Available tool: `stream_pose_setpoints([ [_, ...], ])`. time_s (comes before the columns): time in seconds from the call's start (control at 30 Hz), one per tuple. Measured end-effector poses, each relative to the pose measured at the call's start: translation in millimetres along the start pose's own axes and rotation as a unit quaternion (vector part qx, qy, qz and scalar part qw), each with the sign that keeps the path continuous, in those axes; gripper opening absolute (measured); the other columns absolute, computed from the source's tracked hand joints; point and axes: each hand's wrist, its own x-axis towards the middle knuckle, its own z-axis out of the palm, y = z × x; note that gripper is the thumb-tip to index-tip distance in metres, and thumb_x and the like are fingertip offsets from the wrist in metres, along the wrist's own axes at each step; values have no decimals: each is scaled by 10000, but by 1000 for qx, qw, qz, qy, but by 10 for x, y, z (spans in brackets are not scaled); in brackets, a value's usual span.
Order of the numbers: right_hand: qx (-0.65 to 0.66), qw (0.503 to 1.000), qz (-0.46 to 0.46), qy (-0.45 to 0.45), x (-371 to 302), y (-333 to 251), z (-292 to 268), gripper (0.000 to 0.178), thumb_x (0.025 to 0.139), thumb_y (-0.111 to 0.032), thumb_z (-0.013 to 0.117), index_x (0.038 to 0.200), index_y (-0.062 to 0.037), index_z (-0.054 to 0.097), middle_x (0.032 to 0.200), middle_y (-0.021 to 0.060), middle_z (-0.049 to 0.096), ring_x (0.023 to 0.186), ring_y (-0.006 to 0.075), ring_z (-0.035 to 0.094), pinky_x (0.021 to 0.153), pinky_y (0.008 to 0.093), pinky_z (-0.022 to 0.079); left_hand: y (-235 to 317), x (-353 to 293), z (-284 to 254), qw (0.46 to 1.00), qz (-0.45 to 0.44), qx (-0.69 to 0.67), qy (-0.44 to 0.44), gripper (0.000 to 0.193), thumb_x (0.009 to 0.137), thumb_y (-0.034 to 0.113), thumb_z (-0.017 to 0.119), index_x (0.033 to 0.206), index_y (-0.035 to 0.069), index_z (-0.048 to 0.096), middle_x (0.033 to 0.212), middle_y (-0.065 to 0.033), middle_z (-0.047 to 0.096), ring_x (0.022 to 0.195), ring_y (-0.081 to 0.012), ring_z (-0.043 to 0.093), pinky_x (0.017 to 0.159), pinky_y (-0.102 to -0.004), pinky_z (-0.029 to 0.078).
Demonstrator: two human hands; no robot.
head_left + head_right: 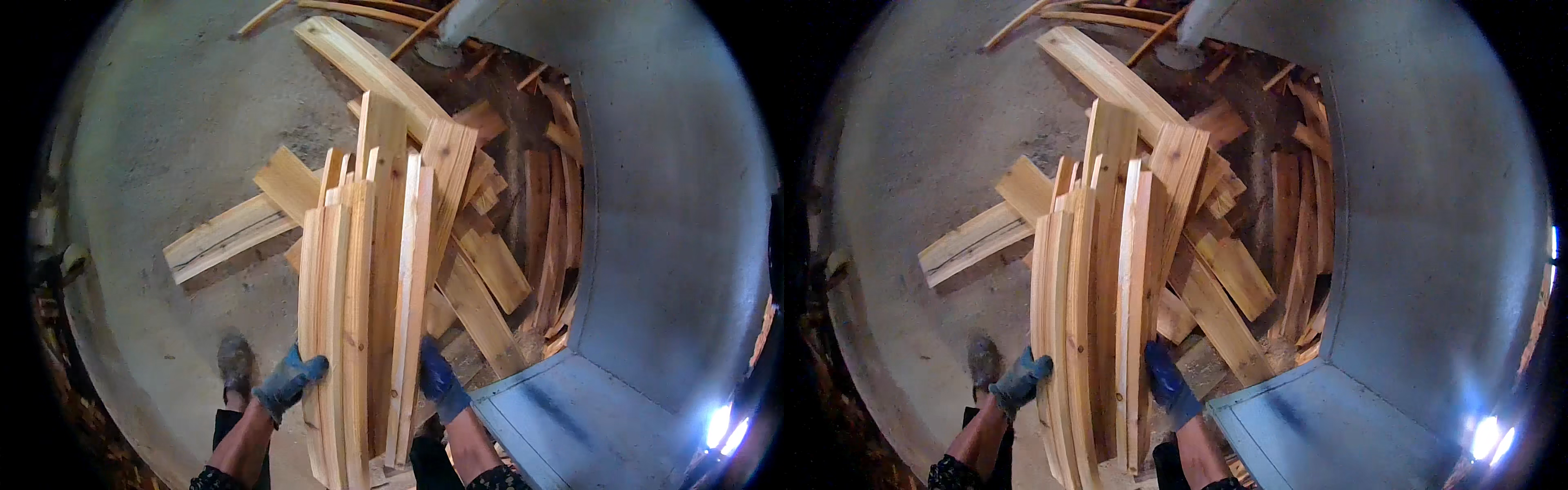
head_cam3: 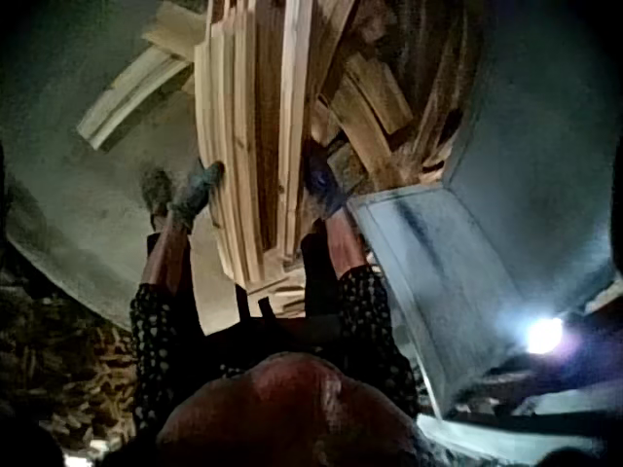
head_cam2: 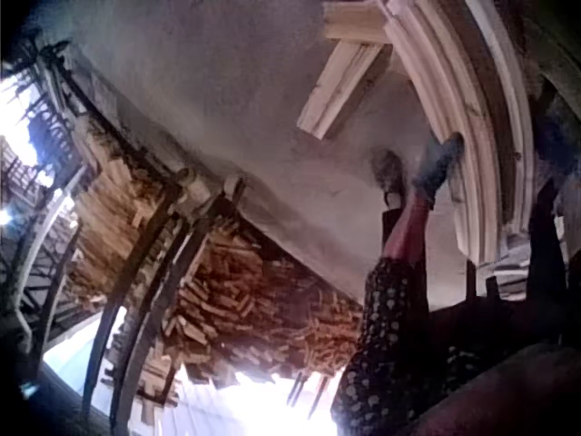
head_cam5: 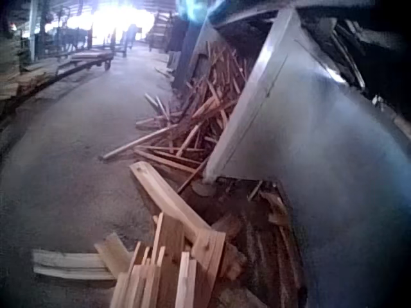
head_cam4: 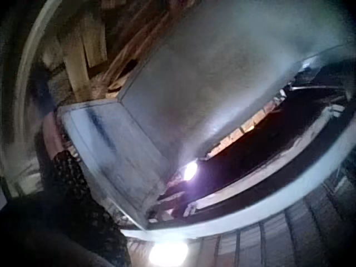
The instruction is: The person repeatedly picks up loose wooden planks from a pile on the floor and stacks them onto a metal rack. They gather planks in batches, carry them to the rack, and place them in a neat pile, repeating this cycle multiple times.
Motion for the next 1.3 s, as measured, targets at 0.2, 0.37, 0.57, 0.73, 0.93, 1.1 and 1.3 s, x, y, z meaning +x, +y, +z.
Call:
stream_pose_setpoints([
  [0.2, -154, 986, 36, -58, -655, -138, 308, 571, 933, -326, 579, 1392, -46, 384, 1270, 24, 517, 1133, 133, 486, 1001, 275, 371, 82, -914, 384, 995, -26, -57, 78, 710, 859, 418, 639, 1319, -55, 376, 1166, -116, 558, 1002, -178, 551, 874, -305, 470],
  [0.37, -321, 946, -12, -48, -1348, -674, 726, 554, 908, -372, 600, 1321, -24, 475, 1254, 54, 535, 1115, 131, 500, 977, 284, 392, -31, -1443, 714, 954, -60, -288, 59, 685, 893, 516, 565, 1316, -1, 415, 1179, -88, 573, 1025, -160, 573, 886, -327, 494],
  [0.57, -329, 931, 148, -57, -1966, -966, 952, 636, 874, -481, 599, 1290, -10, 501, 1243, 73, 547, 1113, 139, 513, 979, 288, 397, 287, -2262, 1067, 928, -113, -349, 66, 674, 928, 496, 513, 1368, 9, 359, 1252, -103, 522, 1087, -166, 532, 919, -325, 466],
  [0.73, -340, 911, 228, -57, -2585, -1042, 1557, 648, 893, -504, 557, 1295, 2, 504, 1260, 100, 549, 1133, 162, 515, 1002, 291, 376, 552, -2927, 1169, 868, -199, -450, 62, 715, 910, 552, 481, 1397, 53, 320, 1314, -143, 487, 1137, -245, 538, 940, -386, 478],
  [0.93, -413, 858, 276, -130, -2230, -812, 1938, 658, 942, -478, 499, 1370, 15, 416, 1291, 61, 525, 1121, 115, 523, 989, 255, 391, 288, -2977, 448, 981, 165, 75, 63, 640, 951, 408, 500, 1415, 30, 275, 1310, -156, 477, 1170, -240, 494, 992, -338, 405],
  [1.1, -439, 876, 127, -152, -1907, -195, 2090, 548, 985, -368, 430, 1389, 1, 394, 1386, 82, 437, 1253, 159, 414, 1072, 287, 298, 1013, -2366, -9, 920, -186, -301, 167, 658, 911, 364, 601, 1399, 39, 303, 1260, -138, 508, 1155, -206, 487, 1001, -323, 382],
  [1.3, -509, 840, -31, -183, -1721, 197, 1979, 405, 995, -140, 385, 1393, -75, 419, 1439, 130, 395, 1334, 252, 360, 1123, 356, 248, 848, -2261, -303, 953, -63, -247, 166, 749, 857, 479, 639, 1368, 14, 352, 1223, -101, 529, 1078, -180, 529, 926, -295, 435],
])
